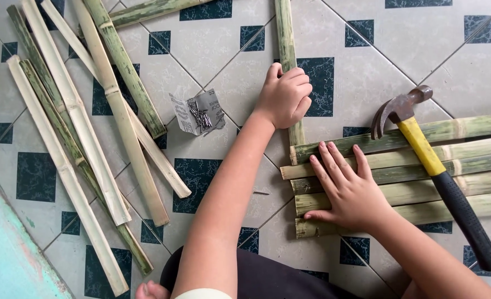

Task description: Nailing bamboo slats onto a frame to create a furniture piece or structure.

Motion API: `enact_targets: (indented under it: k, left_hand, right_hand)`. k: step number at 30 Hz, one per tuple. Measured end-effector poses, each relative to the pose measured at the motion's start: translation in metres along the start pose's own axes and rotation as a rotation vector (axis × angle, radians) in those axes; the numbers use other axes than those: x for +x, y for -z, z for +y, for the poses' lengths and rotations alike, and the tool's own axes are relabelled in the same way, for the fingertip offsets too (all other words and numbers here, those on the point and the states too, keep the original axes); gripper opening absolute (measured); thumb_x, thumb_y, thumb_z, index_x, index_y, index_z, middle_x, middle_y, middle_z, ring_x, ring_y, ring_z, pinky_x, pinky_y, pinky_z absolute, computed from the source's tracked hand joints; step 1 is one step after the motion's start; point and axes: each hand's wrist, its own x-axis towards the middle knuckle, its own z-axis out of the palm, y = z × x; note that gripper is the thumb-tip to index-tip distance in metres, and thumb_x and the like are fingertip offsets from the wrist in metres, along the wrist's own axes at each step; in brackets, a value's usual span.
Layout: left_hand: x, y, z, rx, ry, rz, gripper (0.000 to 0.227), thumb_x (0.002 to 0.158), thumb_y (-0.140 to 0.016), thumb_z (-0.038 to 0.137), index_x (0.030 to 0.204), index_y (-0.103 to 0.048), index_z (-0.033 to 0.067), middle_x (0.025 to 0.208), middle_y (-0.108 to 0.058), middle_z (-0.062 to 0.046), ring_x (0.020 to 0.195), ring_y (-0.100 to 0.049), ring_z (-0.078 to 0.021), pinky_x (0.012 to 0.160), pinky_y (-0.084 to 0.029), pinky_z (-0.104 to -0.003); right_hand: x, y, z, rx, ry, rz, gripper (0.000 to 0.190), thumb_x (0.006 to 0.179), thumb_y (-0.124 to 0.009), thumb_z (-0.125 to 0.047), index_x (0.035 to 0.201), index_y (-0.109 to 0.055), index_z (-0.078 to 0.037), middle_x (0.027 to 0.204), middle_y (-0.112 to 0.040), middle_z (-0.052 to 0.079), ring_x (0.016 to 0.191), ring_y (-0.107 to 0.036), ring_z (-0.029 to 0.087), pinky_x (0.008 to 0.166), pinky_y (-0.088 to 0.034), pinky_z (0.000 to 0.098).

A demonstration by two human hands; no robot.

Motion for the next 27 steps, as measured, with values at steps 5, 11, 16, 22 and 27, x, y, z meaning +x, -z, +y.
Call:
enact_targets:
  k: [5,11,16,22,27]
  left_hand:
    - [-0.004,-0.007,0.0,-0.012,0.052,0.062,0.013,0.068,-0.04,0.022,0.058,-0.047,0.0182,0.062,-0.041,0.006,0.079,-0.045,-0.012,0.073,-0.03,-0.037]
    - [0.002,0.015,0.013,-0.089,0.089,0.048,0.013,0.069,-0.045,0.011,0.057,-0.052,0.0114,0.068,-0.052,-0.001,0.076,-0.043,-0.019,0.076,-0.026,-0.038]
    - [0.003,0.015,0.011,-0.087,0.1,0.039,0.014,0.068,-0.045,0.01,0.056,-0.052,0.0115,0.066,-0.052,-0.001,0.075,-0.042,-0.019,0.074,-0.025,-0.039]
    - [0.004,0.015,0.012,-0.068,0.061,0.032,0.013,0.069,-0.046,0.011,0.059,-0.053,0.0118,0.068,-0.05,0.0,0.076,-0.041,-0.0188,0.074,-0.024,-0.039]
    - [-0.001,0.017,0.012,-0.071,0.06,0.018,0.014,0.069,-0.046,0.012,0.058,-0.053,0.0126,0.07,-0.051,0.0,0.077,-0.04,-0.0187,0.074,-0.024,-0.039]
  right_hand:
    - [0.002,0.001,0.0,0.016,0.01,0.009,0.101,0.064,-0.034,-0.079,0.134,-0.032,-0.006,0.142,-0.029,0.018,0.133,-0.025,0.027,0.103,-0.017,0.0569]
    - [-0.002,0.013,0.005,0.096,0.065,-0.081,0.102,0.066,-0.035,-0.077,0.132,-0.033,0.001,0.141,-0.027,0.021,0.134,-0.019,0.03,0.106,-0.008,0.0526]
    - [-0.017,0.019,0.009,0.111,0.14,-0.098,0.124,0.036,-0.06,-0.077,0.13,-0.032,-0.002,0.14,-0.028,0.02,0.133,-0.022,0.029,0.106,-0.009,0.0557]
    - [-0.022,0.015,0.011,0.091,0.122,-0.089,0.115,0.044,-0.056,-0.074,0.13,-0.033,-0.001,0.14,-0.028,0.019,0.133,-0.022,0.028,0.107,-0.009,0.0566]
    - [-0.021,0.013,0.01,0.095,0.121,-0.095,0.115,0.044,-0.055,-0.074,0.131,-0.033,-0.002,0.14,-0.029,0.018,0.132,-0.024,0.027,0.107,-0.009,0.0556]
